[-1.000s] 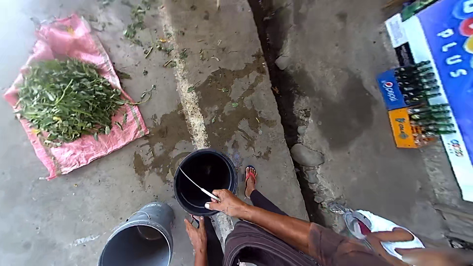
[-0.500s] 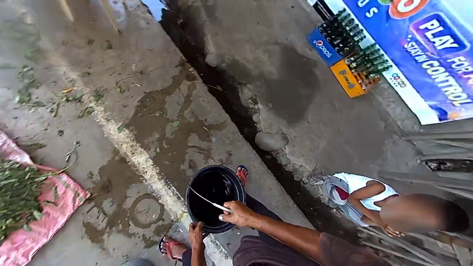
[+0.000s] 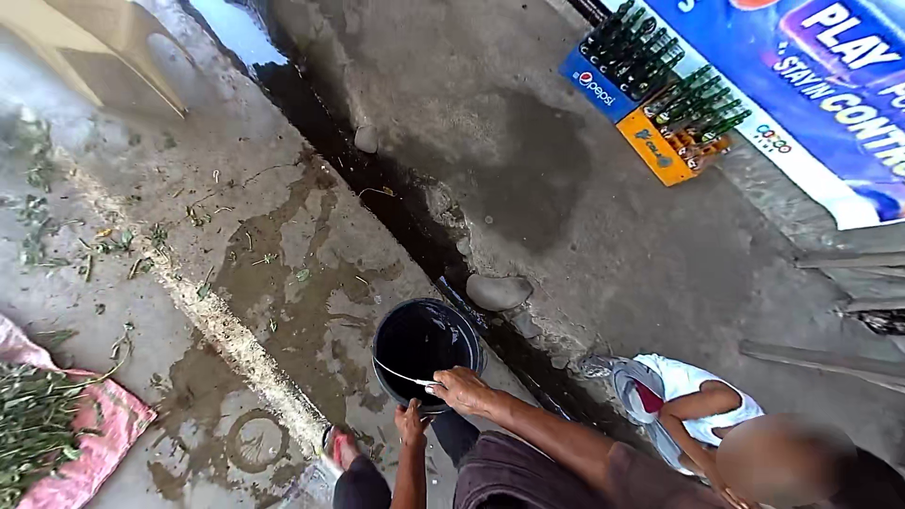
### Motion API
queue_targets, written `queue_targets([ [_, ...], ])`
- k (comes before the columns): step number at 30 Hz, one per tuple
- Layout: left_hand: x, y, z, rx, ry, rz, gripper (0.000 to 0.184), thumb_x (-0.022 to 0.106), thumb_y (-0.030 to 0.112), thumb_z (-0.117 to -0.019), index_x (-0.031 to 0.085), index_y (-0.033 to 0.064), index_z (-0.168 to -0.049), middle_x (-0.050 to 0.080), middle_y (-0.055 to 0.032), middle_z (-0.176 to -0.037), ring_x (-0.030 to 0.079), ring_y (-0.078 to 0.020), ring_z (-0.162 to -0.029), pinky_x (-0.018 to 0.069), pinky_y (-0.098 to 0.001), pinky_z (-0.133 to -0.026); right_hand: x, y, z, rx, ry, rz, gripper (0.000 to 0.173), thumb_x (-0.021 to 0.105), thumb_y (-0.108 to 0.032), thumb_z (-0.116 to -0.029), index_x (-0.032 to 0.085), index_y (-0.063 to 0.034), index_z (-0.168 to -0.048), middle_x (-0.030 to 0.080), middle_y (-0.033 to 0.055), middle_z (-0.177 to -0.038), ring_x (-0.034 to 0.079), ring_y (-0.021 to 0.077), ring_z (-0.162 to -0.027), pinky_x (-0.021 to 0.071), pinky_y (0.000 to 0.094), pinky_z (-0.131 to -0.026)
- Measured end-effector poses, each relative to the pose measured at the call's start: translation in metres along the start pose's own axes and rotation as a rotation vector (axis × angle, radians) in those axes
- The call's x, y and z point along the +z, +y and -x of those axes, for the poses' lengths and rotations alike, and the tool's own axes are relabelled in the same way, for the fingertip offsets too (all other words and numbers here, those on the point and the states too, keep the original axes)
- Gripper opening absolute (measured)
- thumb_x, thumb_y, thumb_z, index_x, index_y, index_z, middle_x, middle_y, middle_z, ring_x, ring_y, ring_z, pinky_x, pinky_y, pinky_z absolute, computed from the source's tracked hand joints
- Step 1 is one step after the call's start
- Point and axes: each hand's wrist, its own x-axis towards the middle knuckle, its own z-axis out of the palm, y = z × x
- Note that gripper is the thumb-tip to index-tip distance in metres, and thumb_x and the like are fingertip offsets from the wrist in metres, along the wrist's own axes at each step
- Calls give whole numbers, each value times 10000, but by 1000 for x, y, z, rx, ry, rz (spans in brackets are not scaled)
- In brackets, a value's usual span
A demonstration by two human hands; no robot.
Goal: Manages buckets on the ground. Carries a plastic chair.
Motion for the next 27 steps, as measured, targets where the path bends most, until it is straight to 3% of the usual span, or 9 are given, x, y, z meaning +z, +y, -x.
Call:
queue_targets([
  [7, 82, 25, -25, -22, -82, -40, 435, 555, 75, -1028, 419, -48, -1422, 588, -305, -1172, 651, -356, -865, 575, -480, -722, -52, 54, -21, 81, 87, -23, 460, 450, -380, -1098, 636, 40, -1061, 658, 252, -997, 643, 402, -1010, 478, 567, -904],
  [14, 128, 60, -68, -50, -110, -197, 441, 573, 69, -1025, 421, -56, -1420, 579, -326, -1209, 667, -380, -901, 588, -497, -740, -87, 99, -64, 129, 158, -173, 467, 470, -378, -1094, 627, 56, -1024, 643, 243, -946, 636, 387, -953, 476, 547, -888],
  [19, 154, 95, -79, -87, -89, -221, 370, 559, 83, -1039, 459, -72, -1359, 594, -299, -1140, 665, -346, -842, 590, -475, -715, -114, 96, -84, 170, 162, -230, 476, 474, -397, -1090, 633, 48, -1030, 648, 234, -938, 639, 376, -942, 478, 539, -878],
  [24, 171, 145, -91, -86, -116, -184, 292, 510, 70, -1061, 462, -89, -1301, 592, -231, -1003, 635, -252, -761, 573, -388, -665, -135, 63, -115, 202, 73, -194, 458, 443, -383, -1097, 635, 30, -1150, 679, 258, -1053, 656, 411, -1066, 484, 567, -945],
  [27, 179, 159, -102, -69, -142, -133, 243, 556, 38, -1025, 493, -80, -1228, 575, -182, -931, 575, -212, -743, 527, -355, -657, -139, 52, -132, 239, 32, -168, 444, 444, -367, -1098, 629, 26, -1187, 680, 269, -1093, 650, 427, -1104, 477, 578, -961],
])
